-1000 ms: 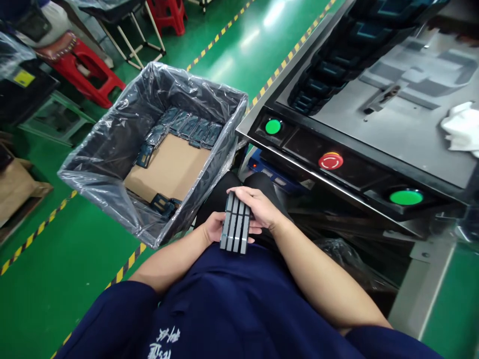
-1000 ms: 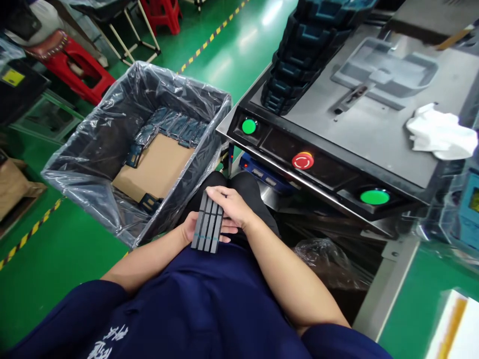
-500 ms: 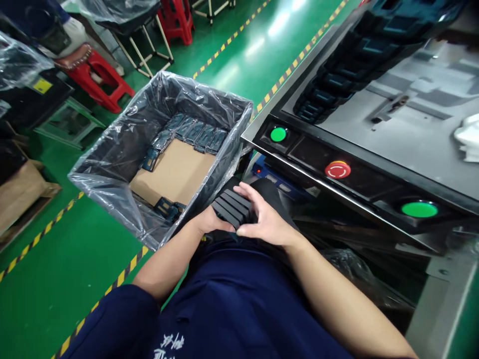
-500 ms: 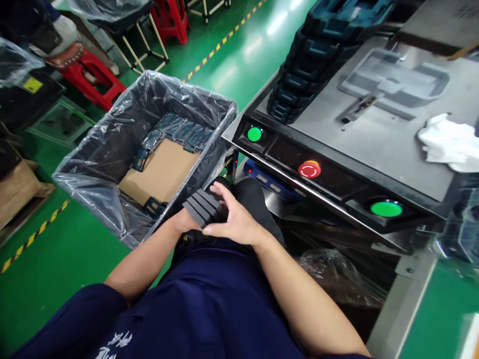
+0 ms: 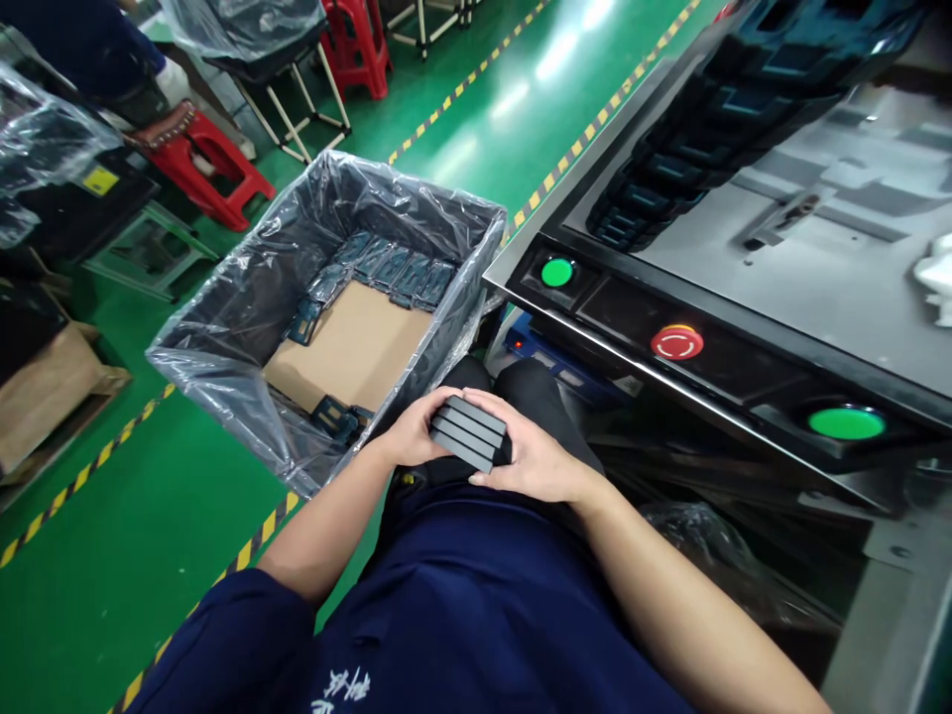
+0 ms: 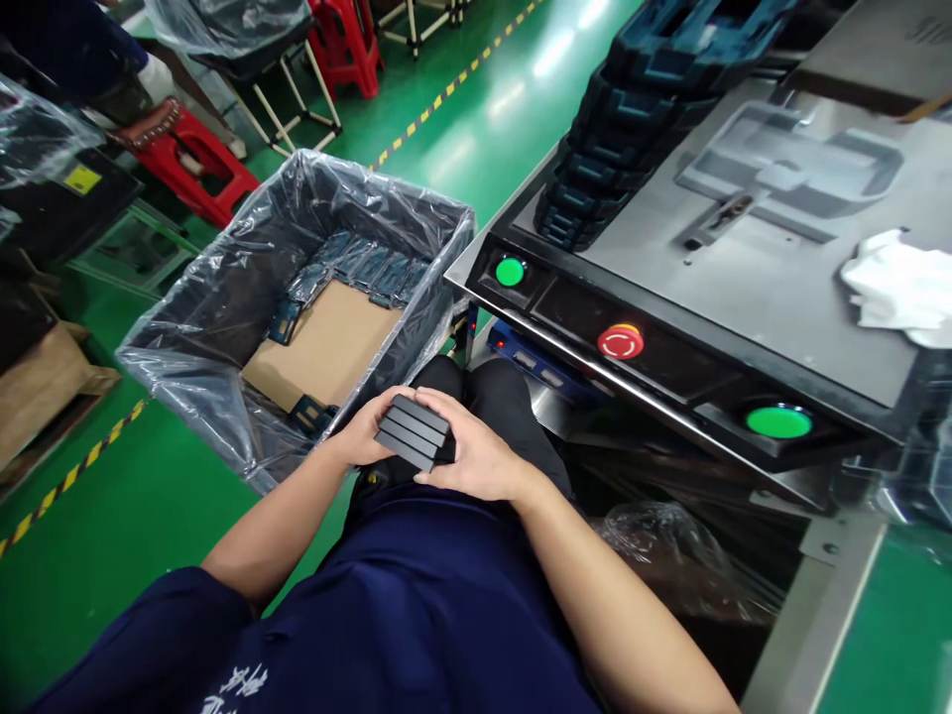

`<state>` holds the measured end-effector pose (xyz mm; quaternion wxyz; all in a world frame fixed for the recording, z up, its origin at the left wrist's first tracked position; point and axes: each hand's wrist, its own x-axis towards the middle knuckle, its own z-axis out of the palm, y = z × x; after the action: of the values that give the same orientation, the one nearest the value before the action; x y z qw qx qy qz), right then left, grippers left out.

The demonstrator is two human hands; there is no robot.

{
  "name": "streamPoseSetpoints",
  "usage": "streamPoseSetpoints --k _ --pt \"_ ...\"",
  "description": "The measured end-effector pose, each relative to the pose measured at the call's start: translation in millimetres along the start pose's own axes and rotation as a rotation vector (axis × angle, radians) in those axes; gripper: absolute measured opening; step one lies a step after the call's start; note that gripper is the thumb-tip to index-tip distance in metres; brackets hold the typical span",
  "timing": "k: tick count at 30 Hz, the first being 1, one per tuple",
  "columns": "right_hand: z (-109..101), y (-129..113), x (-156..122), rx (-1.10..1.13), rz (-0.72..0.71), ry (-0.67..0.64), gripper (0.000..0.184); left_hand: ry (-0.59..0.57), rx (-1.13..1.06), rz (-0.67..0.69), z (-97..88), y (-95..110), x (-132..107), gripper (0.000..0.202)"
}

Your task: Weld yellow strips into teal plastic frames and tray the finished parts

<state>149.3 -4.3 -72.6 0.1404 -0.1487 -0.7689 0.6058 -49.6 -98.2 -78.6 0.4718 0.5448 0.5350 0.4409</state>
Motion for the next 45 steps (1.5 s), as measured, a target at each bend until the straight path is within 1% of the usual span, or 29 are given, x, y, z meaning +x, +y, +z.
streamPoseSetpoints --k 2,4,6,9,10,12,14,16,19,22,25,26,28,30,32,36,42,45 --pt "0.0 0.8 -1.6 -0.009 0.020 0.007 0.095 -0.005 0.059 -0.014 -1.7 -0.5 -0.9 0.054" --pt "0.2 2.2 -3.8 -0.026 0.055 0.023 0.096 0.003 0.164 -0.049 -4.0 0.8 -1.4 0.053" --pt "1.1 4.1 -6.0 -0.070 0.075 0.057 0.099 0.027 0.333 -0.057 -5.2 5.2 -1.1 0.051" --pt "5.1 8.4 -7.5 -0.228 0.026 0.154 0.099 0.041 0.666 -0.030 -1.0 17.9 0.9 0.044" --pt "7.2 10.5 -7.3 -0.283 0.005 0.193 0.095 0.031 0.773 -0.023 2.0 22.9 1.7 0.043" --pt "11.5 15.8 -6.5 -0.342 -0.003 0.254 0.079 0.007 0.939 -0.020 8.4 32.2 2.7 0.044" --pt "14.4 22.6 -6.1 -0.300 0.014 0.297 0.064 -0.009 1.019 -0.007 11.8 38.8 2.3 0.048" --pt "14.5 29.9 -7.5 -0.189 0.013 0.337 0.055 -0.004 1.017 0.034 9.0 41.2 -0.1 0.053" --pt "10.0 38.5 -12.7 -0.022 -0.015 0.396 0.051 0.047 0.904 0.076 -4.5 35.1 -6.7 0.066" --pt "5.2 42.4 -18.1 0.051 -0.016 0.421 0.048 0.117 0.690 0.032 -15.2 19.4 -13.8 0.082" --pt "4.9 44.1 -20.4 0.083 -0.008 0.416 0.050 0.139 0.412 -0.023 -12.5 3.1 -18.6 0.099" --pt "5.9 44.9 -20.6 0.089 -0.008 0.414 0.051 0.134 0.335 -0.036 -9.5 -0.7 -19.6 0.098" --pt "8.3 47.3 -20.7 0.090 -0.020 0.420 0.051 0.126 0.245 -0.060 -3.1 -5.3 -20.6 0.086" --pt "10.6 50.4 -20.9 0.066 -0.045 0.439 0.050 0.146 0.224 -0.062 1.0 -7.1 -21.0 0.069" --pt "12.0 53.5 -21.2 0.030 -0.069 0.452 0.050 0.176 0.235 -0.036 2.1 -7.9 -21.2 0.061" --pt "13.7 59.3 -21.1 0.003 -0.067 0.444 0.053 0.214 0.262 0.023 0.8 -7.6 -21.5 0.060" --pt "18.2 73.6 -21.2 0.064 0.036 0.439 0.058 0.251 0.381 0.007 6.7 -2.4 -22.2 0.059" --pt "21.2 79.9 -21.6 0.133 0.093 0.436 0.061 0.320 0.394 0.039 13.9 -3.0 -22.7 0.070"
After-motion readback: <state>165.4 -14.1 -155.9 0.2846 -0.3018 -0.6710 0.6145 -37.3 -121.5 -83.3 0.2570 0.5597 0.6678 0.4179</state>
